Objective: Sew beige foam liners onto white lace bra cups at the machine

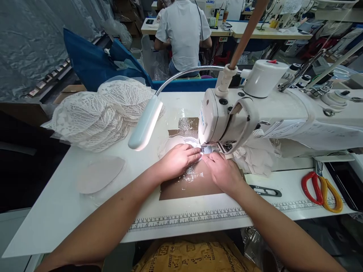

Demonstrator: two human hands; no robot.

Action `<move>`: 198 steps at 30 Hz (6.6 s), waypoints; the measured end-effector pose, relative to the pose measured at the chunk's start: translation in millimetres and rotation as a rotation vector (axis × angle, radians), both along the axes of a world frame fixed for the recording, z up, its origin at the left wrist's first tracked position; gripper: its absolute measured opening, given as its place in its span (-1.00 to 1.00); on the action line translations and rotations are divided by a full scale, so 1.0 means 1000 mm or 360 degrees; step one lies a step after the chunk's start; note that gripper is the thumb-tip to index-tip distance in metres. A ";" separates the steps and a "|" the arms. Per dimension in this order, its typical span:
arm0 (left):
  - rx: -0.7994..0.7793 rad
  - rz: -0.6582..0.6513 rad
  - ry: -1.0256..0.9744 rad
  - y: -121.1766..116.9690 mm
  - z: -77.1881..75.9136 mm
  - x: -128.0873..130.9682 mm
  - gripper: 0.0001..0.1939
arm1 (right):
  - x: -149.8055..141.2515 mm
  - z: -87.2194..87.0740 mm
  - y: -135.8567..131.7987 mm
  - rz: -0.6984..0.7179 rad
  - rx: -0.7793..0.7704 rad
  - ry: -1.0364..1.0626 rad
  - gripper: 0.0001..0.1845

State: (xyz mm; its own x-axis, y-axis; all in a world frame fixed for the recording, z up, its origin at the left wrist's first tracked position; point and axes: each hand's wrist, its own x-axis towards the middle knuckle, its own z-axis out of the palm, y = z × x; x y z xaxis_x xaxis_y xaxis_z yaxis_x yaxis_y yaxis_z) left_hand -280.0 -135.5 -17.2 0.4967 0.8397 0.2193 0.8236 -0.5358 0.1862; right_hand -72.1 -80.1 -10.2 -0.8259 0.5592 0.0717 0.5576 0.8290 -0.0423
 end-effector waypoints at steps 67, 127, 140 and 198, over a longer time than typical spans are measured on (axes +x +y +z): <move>-0.0048 0.0101 0.0150 -0.007 0.009 0.011 -0.60 | 0.001 -0.006 -0.001 -0.0040 -0.0062 0.0076 -0.55; -0.0088 -0.0091 -0.0060 -0.010 0.011 0.000 -0.75 | 0.006 -0.011 0.003 0.0152 -0.0052 0.0318 -0.51; 0.0008 -0.0085 -0.0019 -0.012 0.007 0.004 -0.69 | 0.008 -0.006 0.000 0.0166 -0.0038 0.0186 -0.59; 0.0011 -0.0088 -0.0094 -0.015 0.010 0.002 -0.70 | 0.007 -0.010 0.002 0.0019 -0.0099 0.0266 -0.55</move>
State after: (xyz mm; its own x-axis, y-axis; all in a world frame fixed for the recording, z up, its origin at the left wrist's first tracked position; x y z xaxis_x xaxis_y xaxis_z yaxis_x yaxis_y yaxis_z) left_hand -277.6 -150.7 -7.2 0.5282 0.8099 0.2550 0.7806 -0.5814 0.2297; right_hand -65.0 -78.6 -19.9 -0.8121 0.5570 0.1740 0.5286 0.8285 -0.1850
